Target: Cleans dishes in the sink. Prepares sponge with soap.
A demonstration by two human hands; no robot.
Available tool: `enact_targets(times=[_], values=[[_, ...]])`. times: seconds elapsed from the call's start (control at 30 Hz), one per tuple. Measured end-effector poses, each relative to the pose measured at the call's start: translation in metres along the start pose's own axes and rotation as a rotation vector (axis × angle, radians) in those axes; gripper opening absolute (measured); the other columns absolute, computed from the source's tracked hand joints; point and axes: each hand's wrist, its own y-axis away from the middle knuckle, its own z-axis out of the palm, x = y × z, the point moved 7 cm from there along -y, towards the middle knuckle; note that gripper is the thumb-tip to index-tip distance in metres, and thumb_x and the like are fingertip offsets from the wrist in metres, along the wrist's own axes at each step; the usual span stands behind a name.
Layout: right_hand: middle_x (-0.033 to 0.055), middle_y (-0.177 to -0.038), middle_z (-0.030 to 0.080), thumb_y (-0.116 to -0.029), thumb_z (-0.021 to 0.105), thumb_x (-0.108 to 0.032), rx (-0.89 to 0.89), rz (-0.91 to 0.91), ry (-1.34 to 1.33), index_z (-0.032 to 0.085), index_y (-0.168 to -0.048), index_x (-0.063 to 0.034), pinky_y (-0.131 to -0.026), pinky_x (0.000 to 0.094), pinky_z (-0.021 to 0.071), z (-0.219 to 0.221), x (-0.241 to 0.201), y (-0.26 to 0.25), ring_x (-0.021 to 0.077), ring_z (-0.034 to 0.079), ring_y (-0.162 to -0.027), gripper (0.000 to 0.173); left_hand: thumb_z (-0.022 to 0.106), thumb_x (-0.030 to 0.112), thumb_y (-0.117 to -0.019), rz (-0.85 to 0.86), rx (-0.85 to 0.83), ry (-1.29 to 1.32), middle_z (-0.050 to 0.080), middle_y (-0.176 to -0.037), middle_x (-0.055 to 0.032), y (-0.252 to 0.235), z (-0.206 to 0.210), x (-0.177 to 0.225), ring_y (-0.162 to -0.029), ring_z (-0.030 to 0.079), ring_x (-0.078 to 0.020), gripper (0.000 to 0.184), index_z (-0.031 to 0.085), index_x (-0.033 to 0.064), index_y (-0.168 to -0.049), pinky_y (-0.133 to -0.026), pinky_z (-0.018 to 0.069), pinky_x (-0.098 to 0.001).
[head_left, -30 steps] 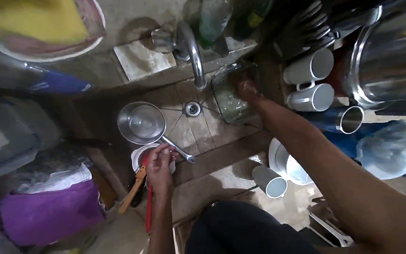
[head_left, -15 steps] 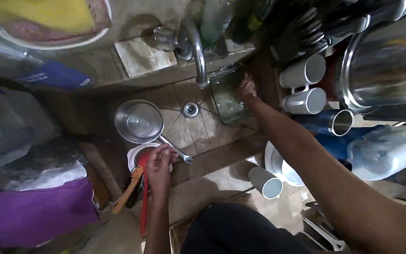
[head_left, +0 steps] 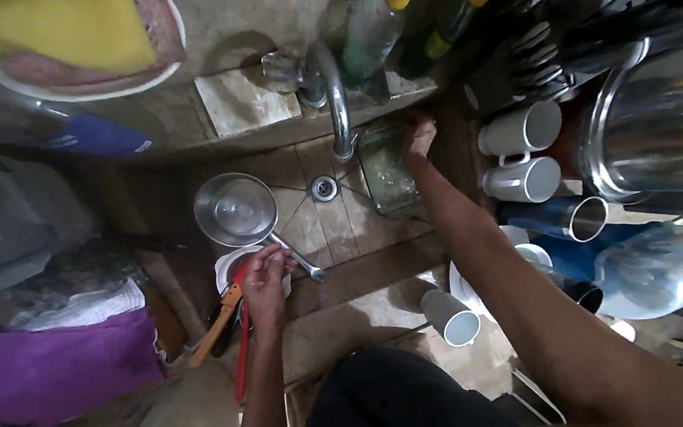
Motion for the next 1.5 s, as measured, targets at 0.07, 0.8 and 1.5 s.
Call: enact_targets(times=[0.07, 0.8, 1.5], values=[[0.0182, -0.121, 0.071, -0.0981, 0.063, -0.015, -0.067, -0.104, -0.02, 0.073, -0.119, -0.0037, -0.106, 0.0471, 0.05, 0.007, -0.006, 0.003, 0.0323, 0.067, -0.116, 0.026, 0.053, 0.009, -0.1053, -0.002, -0.007, 0.004, 0.073, -0.105, -0.0098, -0.002, 0.003, 0.0, -0.084, 0.072, -0.0189, 0.024, 0.062, 0.0006, -0.126, -0.076, 0.0628, -0.034], [0.0159, -0.112, 0.07, -0.0878, 0.08, -0.042, -0.341, 0.511, -0.584, 0.064, -0.127, -0.0074, -0.078, 0.0473, 0.0611, 0.075, 0.02, 0.036, 0.028, 0.07, -0.094, 0.055, 0.057, 0.02, -0.1049, 0.031, -0.37, -0.403, 0.069, -0.117, -0.0156, -0.126, 0.14, -0.016, -0.096, 0.071, -0.0229, 0.031, 0.062, 0.0025, -0.131, -0.087, 0.0603, -0.0436], [0.0184, -0.136, 0.063, -0.0856, 0.076, -0.014, -0.895, -0.317, 0.279, 0.068, -0.131, -0.0149, -0.092, 0.066, 0.0527, 0.094, -0.009, 0.216, 0.0417, 0.062, -0.122, 0.046, 0.072, 0.001, -0.0878, -0.048, -0.467, -0.709, 0.062, -0.136, -0.0187, -0.169, 0.153, -0.064, -0.125, 0.061, -0.0312, 0.072, 0.042, 0.0054, -0.154, -0.105, 0.0505, -0.0482]])
